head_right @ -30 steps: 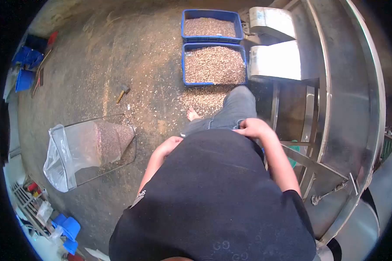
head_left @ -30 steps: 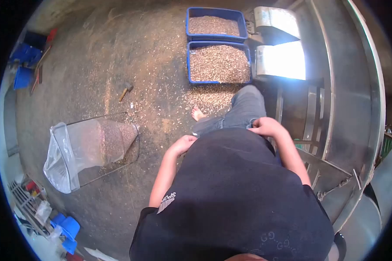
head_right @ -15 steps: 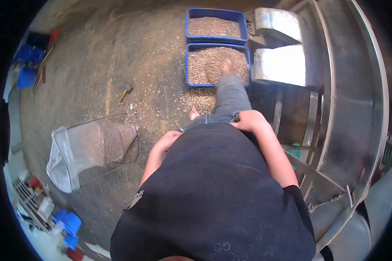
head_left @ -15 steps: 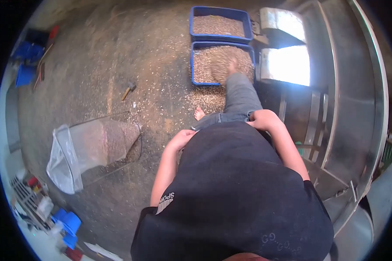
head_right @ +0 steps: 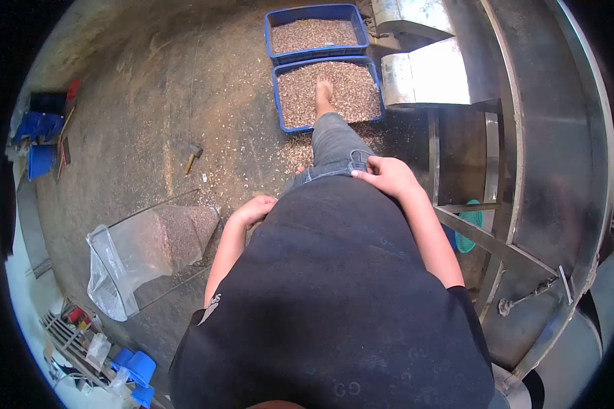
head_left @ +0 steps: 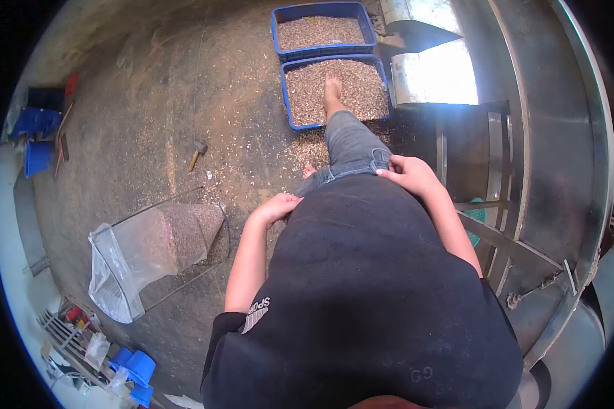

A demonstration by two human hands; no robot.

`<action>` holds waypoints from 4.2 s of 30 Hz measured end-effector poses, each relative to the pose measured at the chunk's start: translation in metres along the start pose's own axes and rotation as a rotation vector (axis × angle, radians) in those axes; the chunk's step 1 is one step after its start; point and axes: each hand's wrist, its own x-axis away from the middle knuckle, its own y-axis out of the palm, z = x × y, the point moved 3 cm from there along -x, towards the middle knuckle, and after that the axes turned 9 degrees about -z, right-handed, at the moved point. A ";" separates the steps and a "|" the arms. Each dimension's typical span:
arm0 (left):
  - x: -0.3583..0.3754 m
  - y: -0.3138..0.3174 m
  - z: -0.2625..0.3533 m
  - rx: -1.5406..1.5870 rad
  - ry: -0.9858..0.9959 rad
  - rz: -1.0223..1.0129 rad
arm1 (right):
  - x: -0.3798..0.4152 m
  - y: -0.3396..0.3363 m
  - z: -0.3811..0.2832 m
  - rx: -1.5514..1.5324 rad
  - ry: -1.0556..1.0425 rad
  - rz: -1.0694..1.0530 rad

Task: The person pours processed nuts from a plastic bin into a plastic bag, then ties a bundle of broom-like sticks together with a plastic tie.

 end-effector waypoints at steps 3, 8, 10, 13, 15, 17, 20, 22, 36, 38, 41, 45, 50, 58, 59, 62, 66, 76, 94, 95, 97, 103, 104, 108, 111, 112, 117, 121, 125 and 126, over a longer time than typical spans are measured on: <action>0.008 0.000 -0.010 -0.023 0.010 0.012 | 0.004 0.005 -0.005 -0.059 -0.008 -0.002; 0.006 0.003 -0.024 0.068 0.111 0.039 | 0.002 0.006 -0.012 0.076 -0.054 0.008; 0.009 0.005 -0.011 0.077 0.081 0.074 | -0.002 0.011 -0.003 0.031 -0.059 0.037; 0.011 -0.005 -0.004 -0.023 0.015 -0.036 | -0.004 0.014 -0.002 -0.049 -0.095 0.043; 0.011 -0.009 -0.014 -0.066 0.000 -0.032 | -0.006 0.017 -0.005 -0.105 -0.128 0.037; -0.003 -0.016 -0.045 0.026 0.068 -0.028 | -0.009 0.021 -0.007 0.056 -0.104 0.018; 0.013 0.003 -0.045 0.073 0.050 0.010 | -0.002 0.020 -0.016 0.102 -0.077 -0.001; 0.015 0.011 -0.048 0.071 0.051 0.033 | 0.004 0.017 -0.017 0.083 -0.065 0.004; 0.023 0.015 -0.054 0.291 0.325 0.288 | -0.045 0.010 -0.040 0.401 -0.072 -0.117; 0.024 0.012 -0.048 0.243 0.320 0.289 | -0.043 0.006 -0.046 0.373 -0.044 -0.139; 0.020 0.011 -0.045 0.284 0.364 0.240 | -0.030 0.005 -0.035 0.320 -0.100 -0.018; -0.006 -0.004 -0.033 0.178 0.324 0.135 | -0.004 0.003 -0.002 0.095 -0.048 0.074; -0.013 -0.018 -0.021 0.142 0.137 -0.085 | 0.020 0.033 0.047 -0.314 -0.358 0.336; 0.012 -0.021 -0.014 0.038 0.140 0.063 | 0.001 0.035 0.040 -0.522 -0.446 0.315; 0.018 -0.021 -0.017 0.028 0.114 0.075 | -0.005 0.031 0.031 -0.464 -0.464 0.310; 0.021 -0.022 -0.046 0.075 0.101 0.088 | -0.010 0.018 0.004 -0.297 -0.521 0.294; 0.031 0.006 -0.064 0.146 0.150 0.119 | 0.000 0.007 -0.013 -0.216 -0.615 0.276; 0.015 0.078 -0.161 0.744 0.695 0.700 | -0.094 0.011 0.017 -0.389 -0.207 -0.290; 0.013 0.198 -0.224 0.612 -0.161 0.844 | -0.076 0.063 0.239 -0.260 0.279 -0.438; 0.013 0.179 -0.202 0.521 -0.131 0.829 | -0.073 0.065 0.246 -0.207 0.325 -0.500; 0.009 0.149 -0.160 0.212 -0.093 0.811 | -0.061 0.050 0.230 -0.153 0.237 -0.512; -0.002 0.102 -0.170 0.276 0.087 0.803 | -0.023 0.031 0.161 -0.409 0.198 -0.501; -0.003 0.095 -0.192 0.279 0.033 0.786 | -0.021 0.035 0.150 -0.410 0.203 -0.481; 0.037 0.089 -0.246 -0.186 -0.178 0.674 | -0.026 0.064 0.125 -0.490 0.236 -0.342; 0.068 0.071 -0.265 -0.125 -0.406 0.482 | -0.044 0.095 0.120 -0.331 0.111 -0.233; 0.061 0.049 -0.279 -0.041 -0.546 0.347 | -0.048 0.101 0.123 -0.391 0.126 -0.156; 0.062 -0.092 -0.213 -0.302 -0.466 0.455 | -0.049 0.148 0.157 -0.460 0.104 -0.062; 0.079 -0.197 -0.105 -0.163 -0.027 0.927 | -0.123 0.149 0.191 -0.429 0.408 -0.388; 0.121 -0.202 -0.010 0.005 0.123 1.010 | -0.193 0.132 0.187 -0.362 0.650 -0.507; 0.124 -0.209 -0.021 -0.089 -0.008 0.988 | -0.229 0.097 0.157 -0.340 0.548 -0.375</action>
